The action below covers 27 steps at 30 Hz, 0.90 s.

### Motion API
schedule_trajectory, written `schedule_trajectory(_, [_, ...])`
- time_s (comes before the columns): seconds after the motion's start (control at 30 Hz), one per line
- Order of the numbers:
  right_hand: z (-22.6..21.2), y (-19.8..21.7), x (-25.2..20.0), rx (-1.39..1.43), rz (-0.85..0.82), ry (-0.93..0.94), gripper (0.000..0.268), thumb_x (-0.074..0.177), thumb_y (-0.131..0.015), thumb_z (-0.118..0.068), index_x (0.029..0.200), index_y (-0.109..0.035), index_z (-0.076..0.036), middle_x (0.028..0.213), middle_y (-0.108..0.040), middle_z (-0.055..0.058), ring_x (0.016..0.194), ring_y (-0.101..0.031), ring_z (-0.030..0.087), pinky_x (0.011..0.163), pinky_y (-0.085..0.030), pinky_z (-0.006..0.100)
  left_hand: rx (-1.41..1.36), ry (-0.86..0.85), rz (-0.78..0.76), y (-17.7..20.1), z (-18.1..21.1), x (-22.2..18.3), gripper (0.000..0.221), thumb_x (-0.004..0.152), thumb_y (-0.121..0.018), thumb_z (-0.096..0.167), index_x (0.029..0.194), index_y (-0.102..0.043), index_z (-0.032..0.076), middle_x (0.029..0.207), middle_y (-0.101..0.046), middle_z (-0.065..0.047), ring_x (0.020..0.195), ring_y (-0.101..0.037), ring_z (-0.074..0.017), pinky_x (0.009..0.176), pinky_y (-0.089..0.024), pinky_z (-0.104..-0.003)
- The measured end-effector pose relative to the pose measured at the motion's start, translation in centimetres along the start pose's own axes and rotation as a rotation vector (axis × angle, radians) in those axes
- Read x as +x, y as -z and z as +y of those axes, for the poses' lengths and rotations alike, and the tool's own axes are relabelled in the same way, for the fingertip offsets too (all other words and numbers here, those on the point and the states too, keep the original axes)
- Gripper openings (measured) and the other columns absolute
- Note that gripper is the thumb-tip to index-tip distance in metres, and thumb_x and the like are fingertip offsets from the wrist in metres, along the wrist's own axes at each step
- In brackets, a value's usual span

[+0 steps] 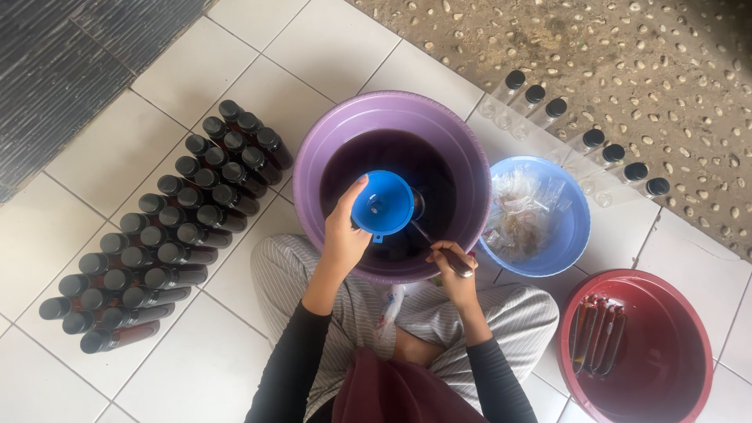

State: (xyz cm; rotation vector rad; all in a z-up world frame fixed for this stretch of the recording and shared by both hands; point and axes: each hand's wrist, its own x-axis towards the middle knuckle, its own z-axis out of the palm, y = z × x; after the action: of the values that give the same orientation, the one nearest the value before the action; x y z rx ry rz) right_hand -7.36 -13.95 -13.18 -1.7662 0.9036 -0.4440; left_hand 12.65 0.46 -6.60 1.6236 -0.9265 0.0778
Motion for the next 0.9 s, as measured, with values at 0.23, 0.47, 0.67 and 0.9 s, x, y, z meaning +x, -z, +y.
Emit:
schedule_trajectory(0.23, [-2.5, 2.2, -1.1, 0.067, -0.026, 0.212, 0.014, 0.087, -0.064, -0.014, 0.094, -0.075, -0.008, 0.066, -0.075, 0.01, 0.064, -0.066, 0.019, 0.063, -0.048, 0.03, -0.035, 0.02, -0.01, 0.5, 0.3, -0.5, 0.085, 0.082, -0.083, -0.006, 0.153, -0.043, 0.017, 0.149, -0.055, -0.017, 0.135, -0.053, -0.0429, 0.107, -0.046, -0.055])
schedule_trajectory(0.47, [-6.5, 6.3, -1.8, -0.116, 0.03, 0.37, 0.01, 0.09, -0.069, -0.022, 0.097, -0.075, -0.017, 0.073, -0.075, 0.001, 0.09, -0.065, 0.02, 0.103, -0.025, 0.038, -0.071, 0.088, -0.016, 0.6, 1.4, -0.8, 0.088, 0.084, -0.077, -0.011, 0.157, -0.037, 0.016, 0.154, -0.049, -0.019, 0.14, -0.046, -0.0453, 0.11, -0.041, -0.059])
schedule_trajectory(0.67, [-14.5, 9.3, -4.0, -0.024, 0.039, 0.522, 0.01, 0.091, -0.068, -0.016, 0.091, -0.075, -0.009, 0.071, -0.072, 0.006, 0.09, -0.067, 0.022, 0.097, -0.036, 0.034, -0.094, 0.141, -0.039, 0.5, 2.6, -0.6, 0.091, 0.084, -0.077, -0.012, 0.158, -0.034, 0.018, 0.155, -0.047, -0.019, 0.14, -0.045, -0.0476, 0.11, -0.039, -0.063])
schedule_trajectory(0.9, [-19.0, 10.6, -5.9, -0.032, 0.003, 0.677, 0.01, 0.089, -0.067, -0.01, 0.09, -0.076, -0.004, 0.067, -0.071, 0.007, 0.089, -0.064, 0.024, 0.092, -0.043, 0.038, -0.108, 0.214, -0.021, 0.5, 3.8, -0.1, 0.097, 0.084, -0.075, -0.011, 0.163, -0.024, 0.017, 0.16, -0.041, -0.019, 0.142, -0.041, -0.0494, 0.112, -0.036, -0.063])
